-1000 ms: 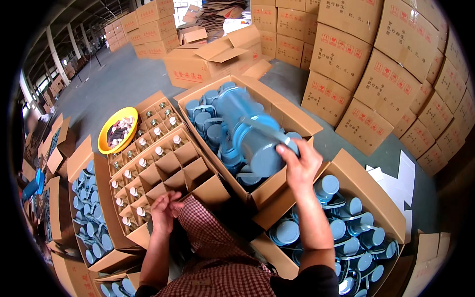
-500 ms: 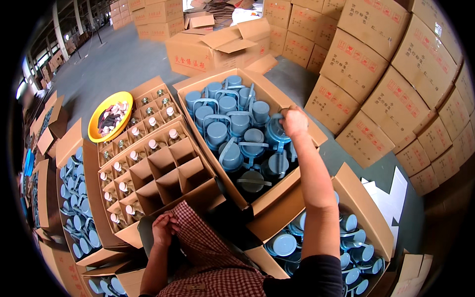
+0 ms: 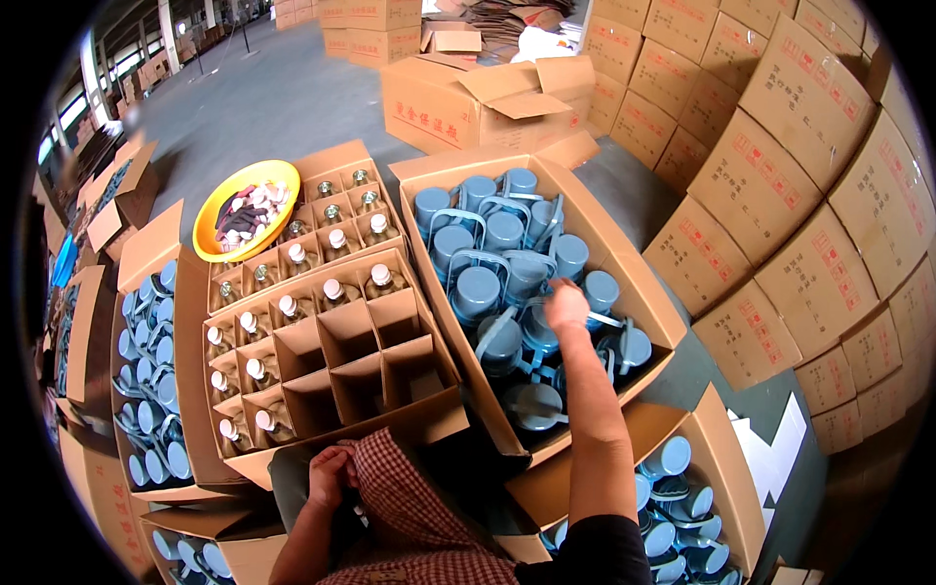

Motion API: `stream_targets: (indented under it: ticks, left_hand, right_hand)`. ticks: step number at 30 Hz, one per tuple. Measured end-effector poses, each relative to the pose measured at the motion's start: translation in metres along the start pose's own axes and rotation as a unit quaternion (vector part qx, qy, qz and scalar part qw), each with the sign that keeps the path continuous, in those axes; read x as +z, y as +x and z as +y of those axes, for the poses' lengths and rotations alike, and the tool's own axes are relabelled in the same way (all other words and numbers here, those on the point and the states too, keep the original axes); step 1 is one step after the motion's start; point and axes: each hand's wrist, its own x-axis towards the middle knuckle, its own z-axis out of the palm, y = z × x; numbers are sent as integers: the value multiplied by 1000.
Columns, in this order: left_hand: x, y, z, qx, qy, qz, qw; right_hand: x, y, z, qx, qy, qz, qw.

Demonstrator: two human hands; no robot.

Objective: The person assembles blue thermos bottles by hand in a warehouse setting. They pick up a bottle body, insert a small inner component from a yellow bowl, screw on the lid, and place the finished unit into a cardboard box. The process is repeated for multiple units.

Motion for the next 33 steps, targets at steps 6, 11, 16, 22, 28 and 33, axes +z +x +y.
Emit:
stream_targets:
  ticks: [6, 11, 16, 22, 28, 33]
  left_hand:
    - [11, -1, 1, -6, -13, 45, 999]
    - [-4, 3, -11, 35, -34, 51, 998]
    - [-13, -2, -16, 81, -18, 59, 995]
    - [-20, 5, -42, 178, 2, 53, 983]
    - [-21, -21, -7, 101, -65, 6, 993]
    - [-11, -51, 24, 161, -70, -23, 984]
  right_hand:
    - [41, 42, -114, -111, 13, 20, 993]
    - [76, 43, -120, -92, -82, -30, 992]
    - [72, 18, -118, -193, -92, -41, 976]
    - [-19, 14, -146, -246, 8, 179, 953]
    - [-211, -89, -201, -346, 105, 243, 900]
    - [-273, -173, -176, -311, 296, 248, 868]
